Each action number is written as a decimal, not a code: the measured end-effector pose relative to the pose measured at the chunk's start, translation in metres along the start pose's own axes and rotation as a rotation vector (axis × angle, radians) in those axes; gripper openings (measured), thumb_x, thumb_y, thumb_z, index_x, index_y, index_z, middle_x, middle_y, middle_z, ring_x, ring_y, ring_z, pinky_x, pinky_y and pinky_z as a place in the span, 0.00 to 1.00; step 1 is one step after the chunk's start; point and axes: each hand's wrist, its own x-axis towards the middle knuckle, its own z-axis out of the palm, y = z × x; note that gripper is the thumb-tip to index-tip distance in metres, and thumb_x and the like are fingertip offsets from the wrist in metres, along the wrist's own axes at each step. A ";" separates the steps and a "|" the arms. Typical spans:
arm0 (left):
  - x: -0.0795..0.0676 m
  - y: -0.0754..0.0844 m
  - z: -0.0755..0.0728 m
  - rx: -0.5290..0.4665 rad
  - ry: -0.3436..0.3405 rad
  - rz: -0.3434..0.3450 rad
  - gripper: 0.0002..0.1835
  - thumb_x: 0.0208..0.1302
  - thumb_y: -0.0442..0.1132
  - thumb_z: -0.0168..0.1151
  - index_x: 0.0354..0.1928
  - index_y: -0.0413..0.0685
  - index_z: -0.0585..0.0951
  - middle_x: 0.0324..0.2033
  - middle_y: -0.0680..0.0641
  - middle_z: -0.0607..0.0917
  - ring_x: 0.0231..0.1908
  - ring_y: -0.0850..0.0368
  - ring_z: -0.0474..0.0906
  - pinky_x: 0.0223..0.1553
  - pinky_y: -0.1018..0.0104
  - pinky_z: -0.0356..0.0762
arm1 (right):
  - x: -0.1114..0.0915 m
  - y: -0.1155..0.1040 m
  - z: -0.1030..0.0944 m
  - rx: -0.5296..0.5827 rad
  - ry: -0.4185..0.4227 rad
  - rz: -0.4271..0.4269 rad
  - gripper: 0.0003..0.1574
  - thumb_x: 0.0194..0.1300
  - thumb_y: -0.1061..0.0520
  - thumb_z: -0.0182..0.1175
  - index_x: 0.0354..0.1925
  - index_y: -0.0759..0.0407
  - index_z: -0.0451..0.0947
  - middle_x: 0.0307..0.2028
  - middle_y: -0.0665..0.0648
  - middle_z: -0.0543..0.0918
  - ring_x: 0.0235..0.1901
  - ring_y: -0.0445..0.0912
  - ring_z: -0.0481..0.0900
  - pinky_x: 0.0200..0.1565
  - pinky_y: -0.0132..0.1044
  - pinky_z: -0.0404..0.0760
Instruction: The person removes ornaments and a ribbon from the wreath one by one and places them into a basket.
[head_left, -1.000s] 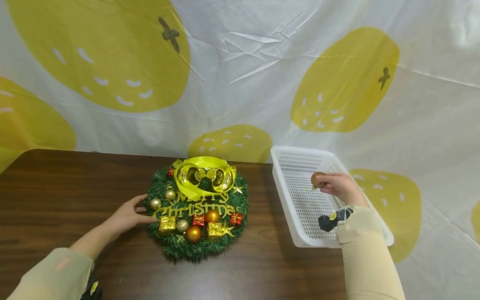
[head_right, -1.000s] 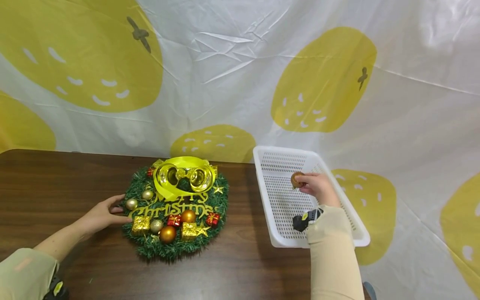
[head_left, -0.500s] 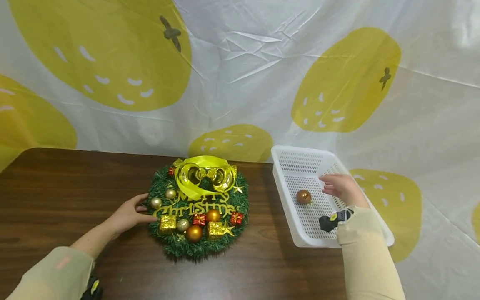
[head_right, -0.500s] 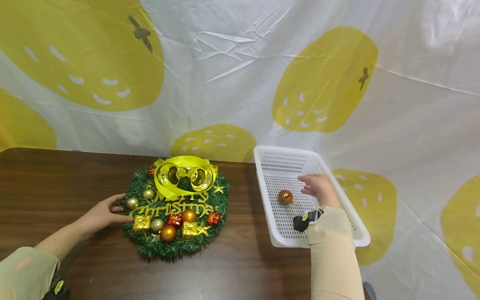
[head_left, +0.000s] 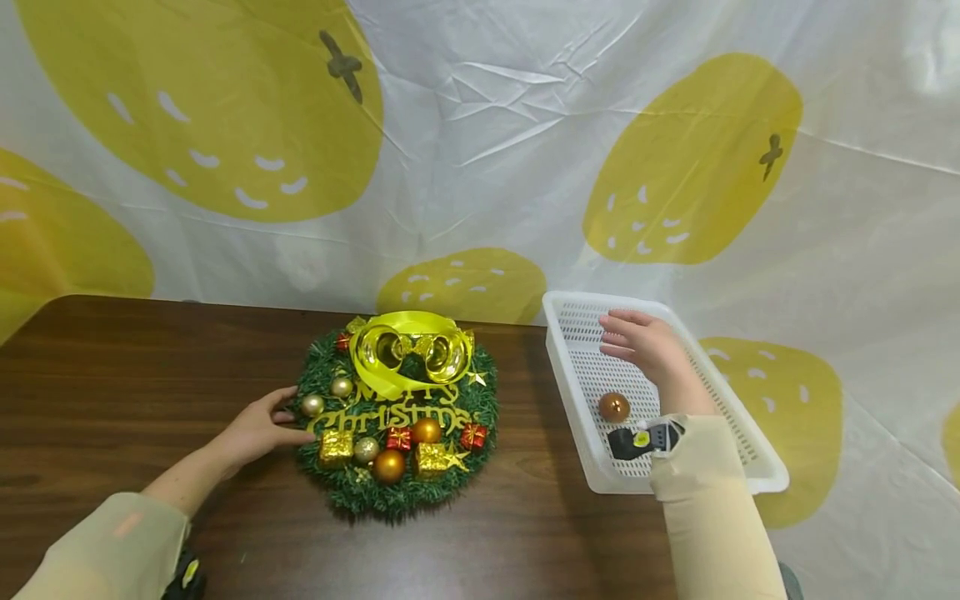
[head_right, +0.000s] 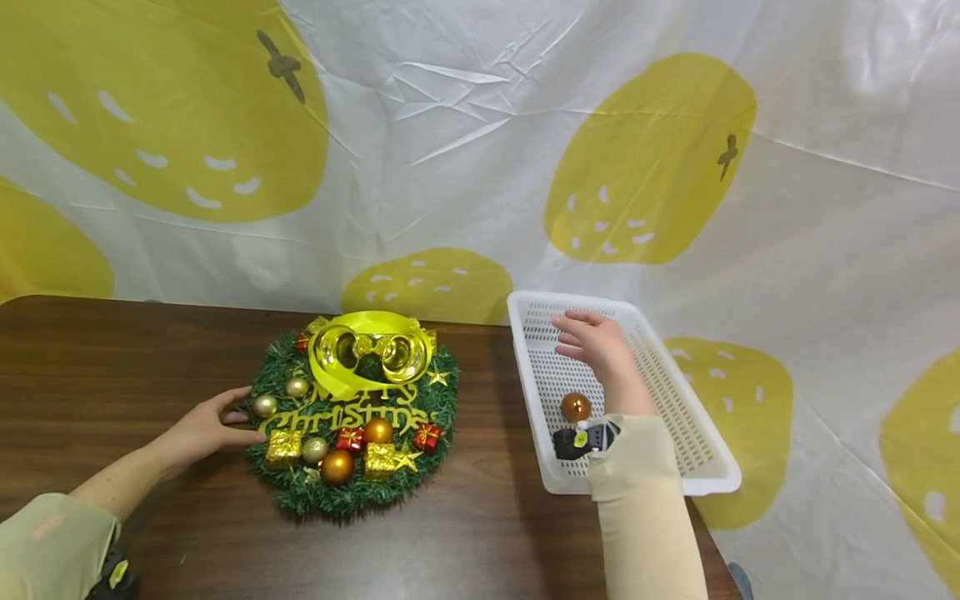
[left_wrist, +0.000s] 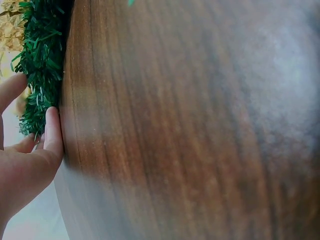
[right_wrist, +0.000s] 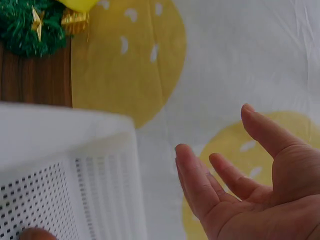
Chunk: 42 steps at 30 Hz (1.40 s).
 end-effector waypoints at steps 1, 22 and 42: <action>0.000 0.000 0.000 0.000 0.001 0.000 0.54 0.55 0.47 0.68 0.71 0.29 0.43 0.64 0.22 0.57 0.61 0.30 0.60 0.56 0.42 0.69 | -0.002 -0.003 0.005 -0.003 0.006 -0.019 0.40 0.69 0.53 0.51 0.70 0.72 0.48 0.68 0.71 0.57 0.66 0.62 0.61 0.47 0.27 0.79; 0.000 0.001 -0.001 -0.023 -0.008 0.007 0.54 0.56 0.45 0.68 0.71 0.30 0.42 0.66 0.24 0.51 0.62 0.30 0.59 0.55 0.44 0.70 | -0.021 0.000 0.082 0.044 -0.192 -0.182 0.33 0.67 0.61 0.52 0.66 0.73 0.57 0.51 0.64 0.73 0.40 0.39 0.78 0.45 0.34 0.82; 0.001 -0.001 0.000 -0.015 -0.003 -0.007 0.55 0.55 0.47 0.68 0.71 0.31 0.43 0.66 0.24 0.53 0.62 0.31 0.59 0.56 0.43 0.69 | -0.024 0.036 0.147 0.084 -0.355 -0.063 0.31 0.66 0.62 0.54 0.65 0.71 0.60 0.56 0.72 0.71 0.55 0.63 0.74 0.52 0.48 0.79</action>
